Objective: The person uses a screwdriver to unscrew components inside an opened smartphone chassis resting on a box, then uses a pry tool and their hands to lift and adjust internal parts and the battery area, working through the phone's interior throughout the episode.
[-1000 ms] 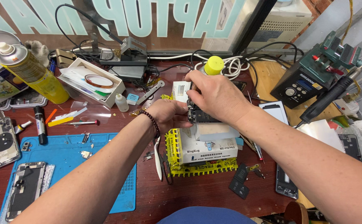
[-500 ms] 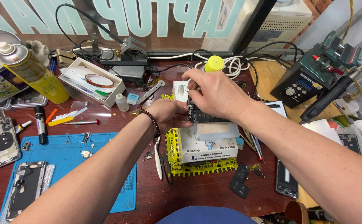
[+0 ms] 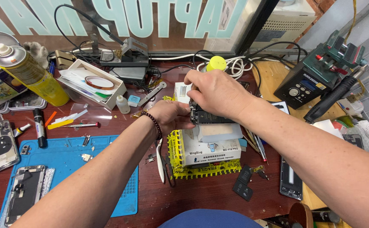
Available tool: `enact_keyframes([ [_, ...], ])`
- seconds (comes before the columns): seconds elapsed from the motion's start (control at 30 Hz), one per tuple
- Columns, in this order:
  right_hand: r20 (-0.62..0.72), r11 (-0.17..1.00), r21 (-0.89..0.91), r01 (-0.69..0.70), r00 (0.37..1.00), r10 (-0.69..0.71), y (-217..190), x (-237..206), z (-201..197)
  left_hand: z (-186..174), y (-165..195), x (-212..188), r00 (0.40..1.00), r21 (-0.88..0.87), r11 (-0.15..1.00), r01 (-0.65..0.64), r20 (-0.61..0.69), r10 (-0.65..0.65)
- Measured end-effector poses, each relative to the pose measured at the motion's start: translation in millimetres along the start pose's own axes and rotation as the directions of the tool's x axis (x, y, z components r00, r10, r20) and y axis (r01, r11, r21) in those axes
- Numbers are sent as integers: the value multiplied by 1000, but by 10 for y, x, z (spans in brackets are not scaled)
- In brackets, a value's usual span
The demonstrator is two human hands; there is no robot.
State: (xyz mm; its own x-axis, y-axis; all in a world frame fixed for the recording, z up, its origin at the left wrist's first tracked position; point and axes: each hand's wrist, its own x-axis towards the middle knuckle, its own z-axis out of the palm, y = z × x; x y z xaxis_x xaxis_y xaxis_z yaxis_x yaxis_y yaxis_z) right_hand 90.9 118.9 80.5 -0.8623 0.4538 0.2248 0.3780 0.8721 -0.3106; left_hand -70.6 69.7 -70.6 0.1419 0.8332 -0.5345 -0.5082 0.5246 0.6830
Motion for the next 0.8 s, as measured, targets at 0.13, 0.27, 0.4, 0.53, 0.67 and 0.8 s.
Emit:
enact_keyframes([
  [0.13, -15, 1000, -28, -1, 1000, 1, -20, 32, 1, -7, 7, -30, 1000, 16, 1000, 1, 6, -1],
  [0.27, 16, 998, -54, -44, 999, 45, -37, 30, -45, 19, 28, -38, 1000, 13, 1000, 6, 30, -6],
  [0.4, 36, 993, -95, -68, 997, 71, -61, 42, -52, 25, 29, -44, 1000, 17, 1000, 1, 6, -1],
  [0.53, 50, 990, -132, -40, 998, 47, -69, 77, -49, 12, 38, -43, 999, 16, 1000, 5, 32, -5],
  [0.67, 33, 1000, -28, 1, 999, 0, -65, 99, -57, 16, 22, -35, 1000, 13, 1000, -9, -5, 9],
  [0.8, 71, 999, -50, -9, 997, 13, -59, 104, -65, 21, 29, -22, 1000, 17, 1000, 6, -14, -6],
])
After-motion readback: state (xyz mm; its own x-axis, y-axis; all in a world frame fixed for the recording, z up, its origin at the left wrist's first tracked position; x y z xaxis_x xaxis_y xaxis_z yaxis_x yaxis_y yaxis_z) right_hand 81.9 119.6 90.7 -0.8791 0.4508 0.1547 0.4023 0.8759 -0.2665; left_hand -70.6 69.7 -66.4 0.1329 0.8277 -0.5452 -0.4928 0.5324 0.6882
